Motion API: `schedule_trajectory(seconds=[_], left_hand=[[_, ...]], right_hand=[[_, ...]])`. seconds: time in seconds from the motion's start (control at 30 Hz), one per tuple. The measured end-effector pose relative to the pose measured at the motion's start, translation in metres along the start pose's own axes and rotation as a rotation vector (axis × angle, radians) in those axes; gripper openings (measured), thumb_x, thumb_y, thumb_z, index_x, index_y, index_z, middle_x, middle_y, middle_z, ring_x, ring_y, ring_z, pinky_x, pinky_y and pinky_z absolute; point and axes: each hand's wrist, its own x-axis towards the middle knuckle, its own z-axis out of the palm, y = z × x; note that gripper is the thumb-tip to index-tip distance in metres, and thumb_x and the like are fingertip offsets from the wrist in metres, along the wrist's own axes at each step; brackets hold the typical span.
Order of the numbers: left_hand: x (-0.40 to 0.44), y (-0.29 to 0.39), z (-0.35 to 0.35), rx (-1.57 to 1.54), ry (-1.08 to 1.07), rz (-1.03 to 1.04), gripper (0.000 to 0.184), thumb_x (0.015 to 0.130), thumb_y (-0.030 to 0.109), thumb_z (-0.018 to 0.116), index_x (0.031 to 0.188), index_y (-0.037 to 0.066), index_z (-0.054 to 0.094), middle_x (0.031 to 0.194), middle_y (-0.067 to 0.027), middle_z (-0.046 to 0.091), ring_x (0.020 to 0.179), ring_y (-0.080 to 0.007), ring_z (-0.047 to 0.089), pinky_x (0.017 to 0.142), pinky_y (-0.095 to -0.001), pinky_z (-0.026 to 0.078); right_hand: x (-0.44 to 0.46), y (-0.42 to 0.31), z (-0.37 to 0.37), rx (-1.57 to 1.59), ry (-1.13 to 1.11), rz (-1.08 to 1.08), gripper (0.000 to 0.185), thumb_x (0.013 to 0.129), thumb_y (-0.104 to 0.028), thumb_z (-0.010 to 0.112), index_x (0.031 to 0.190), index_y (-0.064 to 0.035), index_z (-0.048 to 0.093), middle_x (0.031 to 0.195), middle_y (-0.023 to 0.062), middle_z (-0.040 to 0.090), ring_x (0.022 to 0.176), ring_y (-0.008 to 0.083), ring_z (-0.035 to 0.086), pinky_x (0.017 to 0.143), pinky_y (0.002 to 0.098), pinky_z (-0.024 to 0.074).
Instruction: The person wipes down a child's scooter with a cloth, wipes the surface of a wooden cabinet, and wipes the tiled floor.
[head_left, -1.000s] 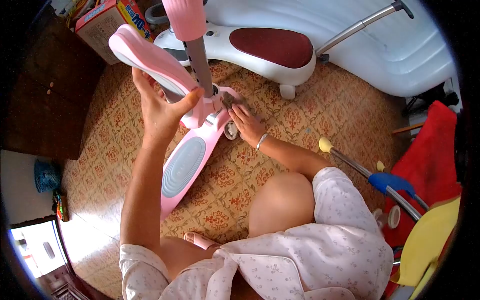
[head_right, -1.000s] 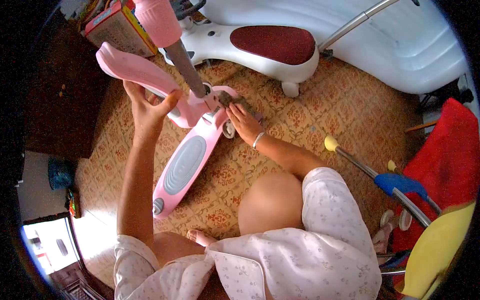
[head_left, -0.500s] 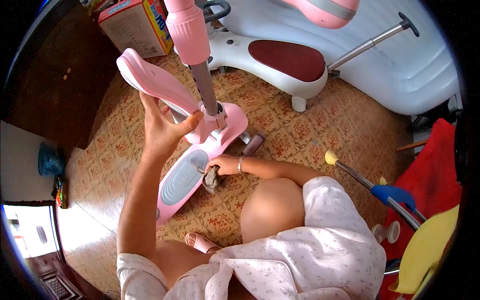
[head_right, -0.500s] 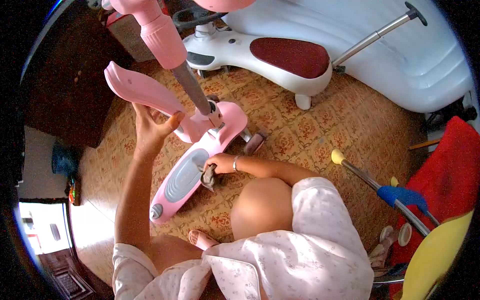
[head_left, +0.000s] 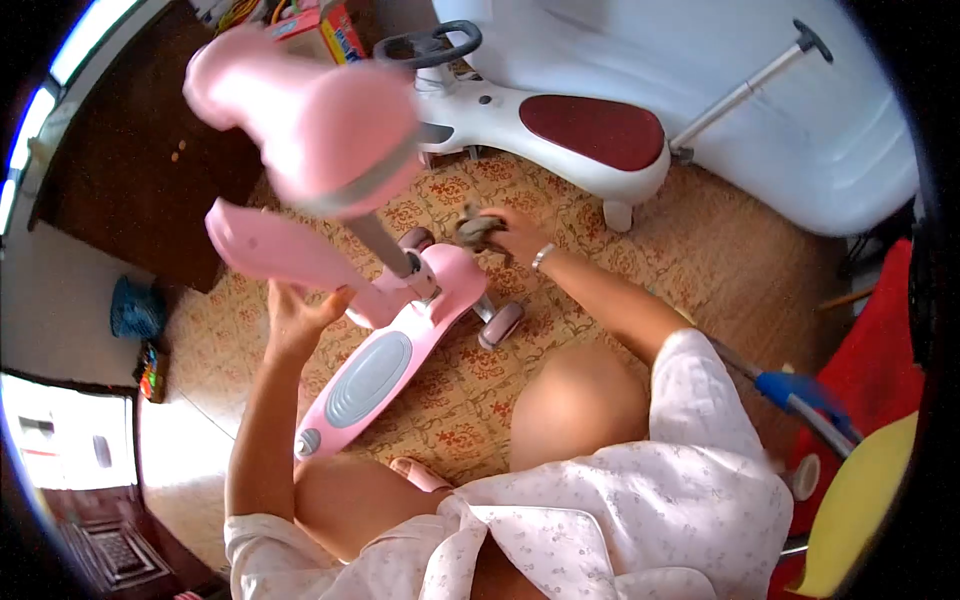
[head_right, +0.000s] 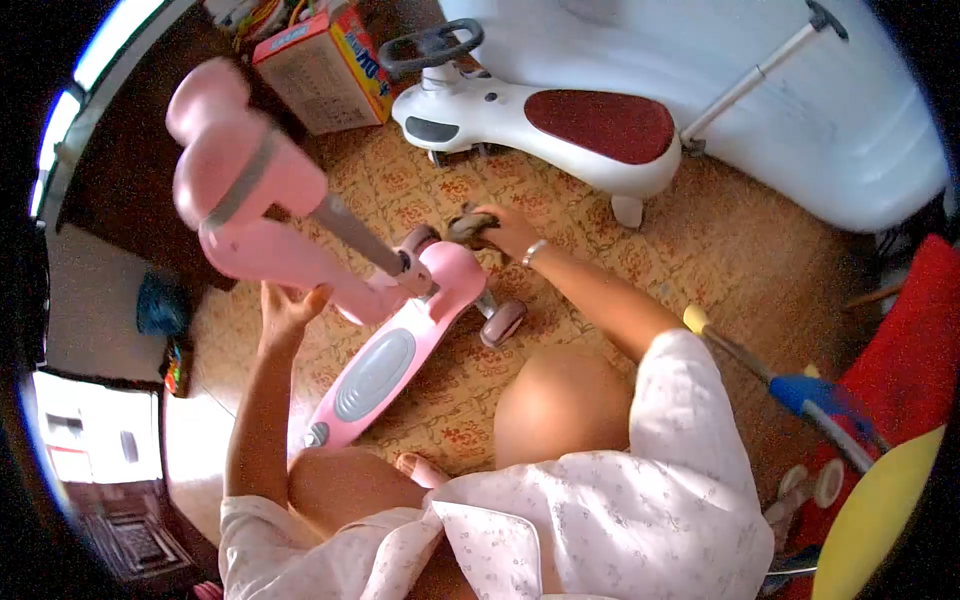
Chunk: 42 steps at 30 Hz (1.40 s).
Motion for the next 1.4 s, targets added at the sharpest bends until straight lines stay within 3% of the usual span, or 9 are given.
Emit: schedule_trajectory(seconds=[0.2,0.4,0.53,0.67,0.93,0.97,1.1,1.27,1.4], left_hand=[[-0.046,0.003,-0.033,-0.006,0.075,-0.054,0.06,0.065,0.044,0.084,0.101,0.003,0.059,0.094,-0.0052,0.059,0.088,-0.0184,0.058,0.083,-0.0359,0.049],[-0.112,-0.055,-0.092,-0.125,0.251,-0.219,0.07,0.071,0.044,0.081,0.121,0.006,0.049,0.114,-0.0058,0.053,0.106,-0.0235,0.052,0.094,-0.0433,0.043],[-0.149,-0.067,-0.108,-0.287,0.33,-0.139,0.067,0.079,0.032,0.077,0.132,0.007,0.044,0.126,-0.008,0.052,0.117,-0.027,0.051,0.103,-0.0465,0.042],[-0.167,-0.061,-0.106,-0.472,0.602,-0.198,0.055,0.081,0.023,0.069,0.128,0.003,0.048,0.122,-0.0099,0.054,0.112,-0.0236,0.055,0.1,-0.0395,0.045],[-0.168,-0.046,-0.095,-0.387,0.707,-0.095,0.078,0.075,0.031,0.061,0.139,-0.004,0.032,0.133,-0.017,0.048,0.122,-0.03,0.05,0.107,-0.0445,0.039],[-0.166,-0.045,-0.095,-0.362,0.717,-0.099,0.081,0.074,0.032,0.061,0.14,-0.004,0.03,0.135,-0.0179,0.046,0.124,-0.0311,0.048,0.108,-0.0452,0.038],[-0.165,-0.048,-0.094,-0.323,0.795,-0.081,0.082,0.075,0.033,0.058,0.141,-0.005,0.029,0.138,-0.0194,0.044,0.128,-0.0323,0.044,0.111,-0.0457,0.033],[-0.181,-0.047,-0.103,-0.342,0.859,-0.007,0.082,0.075,0.034,0.055,0.142,-0.006,0.028,0.141,-0.0213,0.04,0.132,-0.0339,0.039,0.114,-0.0462,0.027],[-0.175,-0.047,-0.101,-0.357,0.884,-0.002,0.083,0.076,0.035,0.052,0.142,-0.007,0.027,0.143,-0.0227,0.038,0.136,-0.0351,0.035,0.116,-0.0467,0.022]], right_hand=[[-0.013,0.007,0.064,-0.472,-0.48,-0.367,0.047,0.071,0.001,0.059,0.114,-0.0151,0.065,0.122,0.0084,0.06,0.112,0.0313,0.055,0.1,0.0378,0.0427],[-0.032,0.038,0.093,-0.399,-0.516,-0.511,0.049,0.069,0.006,0.055,0.115,-0.0096,0.065,0.122,0.0121,0.06,0.113,0.0309,0.054,0.101,0.0382,0.0418],[-0.018,0.004,0.087,-0.261,-0.69,-0.191,0.044,0.071,0.004,0.056,0.112,-0.0083,0.067,0.102,0.0128,0.068,0.105,0.0295,0.061,0.095,0.0374,0.0464],[-0.012,-0.047,0.087,-0.078,-0.614,-0.007,0.042,0.073,0.003,0.056,0.112,-0.0077,0.067,0.108,0.0134,0.067,0.108,0.028,0.06,0.096,0.0363,0.0459],[-0.04,-0.041,0.214,-0.55,-0.969,-0.781,0.064,0.082,-0.014,0.056,0.144,-0.01,0.039,0.152,0.0142,0.03,0.142,0.0238,0.028,0.115,0.0432,0.0266],[-0.048,-0.025,0.237,-0.553,-0.694,-0.919,0.056,0.086,-0.02,0.054,0.139,-0.0091,0.045,0.146,0.0131,0.041,0.137,0.0239,0.036,0.113,0.0423,0.0292],[-0.02,-0.033,0.295,-0.373,-0.794,-0.645,0.032,0.088,-0.024,0.051,0.111,-0.0078,0.065,0.119,0.0098,0.064,0.119,0.0242,0.055,0.106,0.0411,0.0371],[0.014,-0.058,0.355,-0.605,-1.13,-0.404,0.031,0.091,-0.03,0.046,0.098,-0.0113,0.069,0.104,0.0114,0.069,0.104,0.0257,0.063,0.095,0.041,0.0457],[0.006,-0.07,0.357,-0.685,-1.078,-0.377,0.031,0.091,-0.033,0.047,0.1,-0.0133,0.069,0.102,0.0098,0.07,0.101,0.0256,0.064,0.091,0.0412,0.0479]])
